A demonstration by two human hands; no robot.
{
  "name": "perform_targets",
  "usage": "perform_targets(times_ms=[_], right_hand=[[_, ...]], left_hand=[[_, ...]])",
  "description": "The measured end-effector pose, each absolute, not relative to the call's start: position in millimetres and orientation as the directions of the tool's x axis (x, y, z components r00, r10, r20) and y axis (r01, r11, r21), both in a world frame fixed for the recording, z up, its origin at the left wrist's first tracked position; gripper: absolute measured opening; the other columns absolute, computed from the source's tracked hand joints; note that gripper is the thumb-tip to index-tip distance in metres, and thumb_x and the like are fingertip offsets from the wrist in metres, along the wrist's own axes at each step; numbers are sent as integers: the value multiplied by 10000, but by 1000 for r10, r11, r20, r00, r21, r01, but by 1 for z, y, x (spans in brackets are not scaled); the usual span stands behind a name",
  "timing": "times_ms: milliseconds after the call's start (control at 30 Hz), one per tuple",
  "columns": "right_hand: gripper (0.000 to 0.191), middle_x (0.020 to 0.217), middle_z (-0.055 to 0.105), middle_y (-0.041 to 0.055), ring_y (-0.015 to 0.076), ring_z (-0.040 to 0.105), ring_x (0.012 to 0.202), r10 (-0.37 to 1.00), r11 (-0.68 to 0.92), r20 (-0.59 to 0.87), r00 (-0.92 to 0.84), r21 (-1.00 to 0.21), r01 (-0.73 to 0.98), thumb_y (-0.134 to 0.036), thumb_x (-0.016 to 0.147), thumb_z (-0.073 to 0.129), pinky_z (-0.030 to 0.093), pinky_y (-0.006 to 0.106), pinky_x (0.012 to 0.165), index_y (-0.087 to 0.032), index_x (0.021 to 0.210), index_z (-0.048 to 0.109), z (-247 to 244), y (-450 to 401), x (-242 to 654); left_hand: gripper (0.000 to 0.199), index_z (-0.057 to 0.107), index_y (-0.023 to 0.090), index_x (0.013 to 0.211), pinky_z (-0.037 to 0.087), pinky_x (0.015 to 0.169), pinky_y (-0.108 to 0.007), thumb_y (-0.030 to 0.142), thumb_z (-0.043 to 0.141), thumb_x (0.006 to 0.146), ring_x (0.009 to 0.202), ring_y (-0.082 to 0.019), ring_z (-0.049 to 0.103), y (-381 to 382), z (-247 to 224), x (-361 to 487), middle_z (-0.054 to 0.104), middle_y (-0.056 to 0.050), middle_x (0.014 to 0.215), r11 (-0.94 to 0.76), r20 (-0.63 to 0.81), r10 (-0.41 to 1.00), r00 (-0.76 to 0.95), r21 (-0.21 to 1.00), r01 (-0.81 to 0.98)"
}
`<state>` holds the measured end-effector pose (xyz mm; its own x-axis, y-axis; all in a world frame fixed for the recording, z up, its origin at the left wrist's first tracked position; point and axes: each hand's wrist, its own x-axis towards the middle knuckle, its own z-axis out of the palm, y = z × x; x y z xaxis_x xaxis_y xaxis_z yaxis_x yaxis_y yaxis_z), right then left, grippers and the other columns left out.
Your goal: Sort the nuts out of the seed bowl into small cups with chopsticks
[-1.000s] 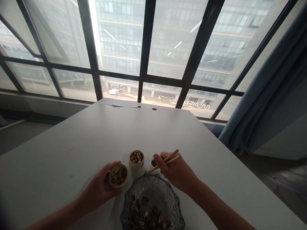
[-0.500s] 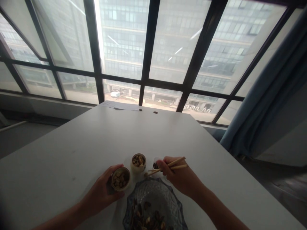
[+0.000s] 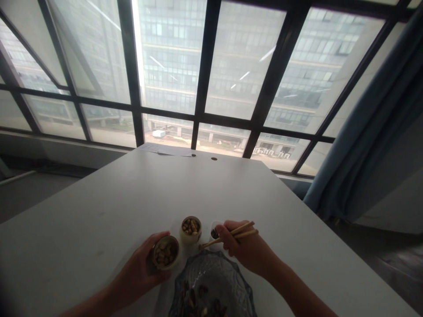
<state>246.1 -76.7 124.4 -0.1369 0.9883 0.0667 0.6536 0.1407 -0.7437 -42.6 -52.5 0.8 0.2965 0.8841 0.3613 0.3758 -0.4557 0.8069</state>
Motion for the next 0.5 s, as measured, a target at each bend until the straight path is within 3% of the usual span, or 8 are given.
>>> perform_targets(times_ms=[200, 500], right_hand=[[605, 517, 633, 39, 150, 585, 442, 983, 178, 105, -148, -731, 659, -704, 921, 460, 424, 245, 448, -196, 615, 582, 125, -79, 246], [566, 550, 663, 48, 165, 628, 477, 971, 239, 196, -137, -761, 603, -642, 948, 498, 487, 271, 502, -180, 661, 653, 132, -92, 260]], left_hand=[[672, 614, 215, 1287, 559, 993, -459, 359, 809, 661, 1150, -336, 667, -52, 0, -42, 675, -151, 1273, -462, 380, 883, 277, 807, 367], [702, 581, 226, 1321, 557, 1000, -447, 273, 799, 654, 1148, -323, 670, -51, -3, -43, 672, -140, 1278, -470, 375, 877, 300, 801, 371]])
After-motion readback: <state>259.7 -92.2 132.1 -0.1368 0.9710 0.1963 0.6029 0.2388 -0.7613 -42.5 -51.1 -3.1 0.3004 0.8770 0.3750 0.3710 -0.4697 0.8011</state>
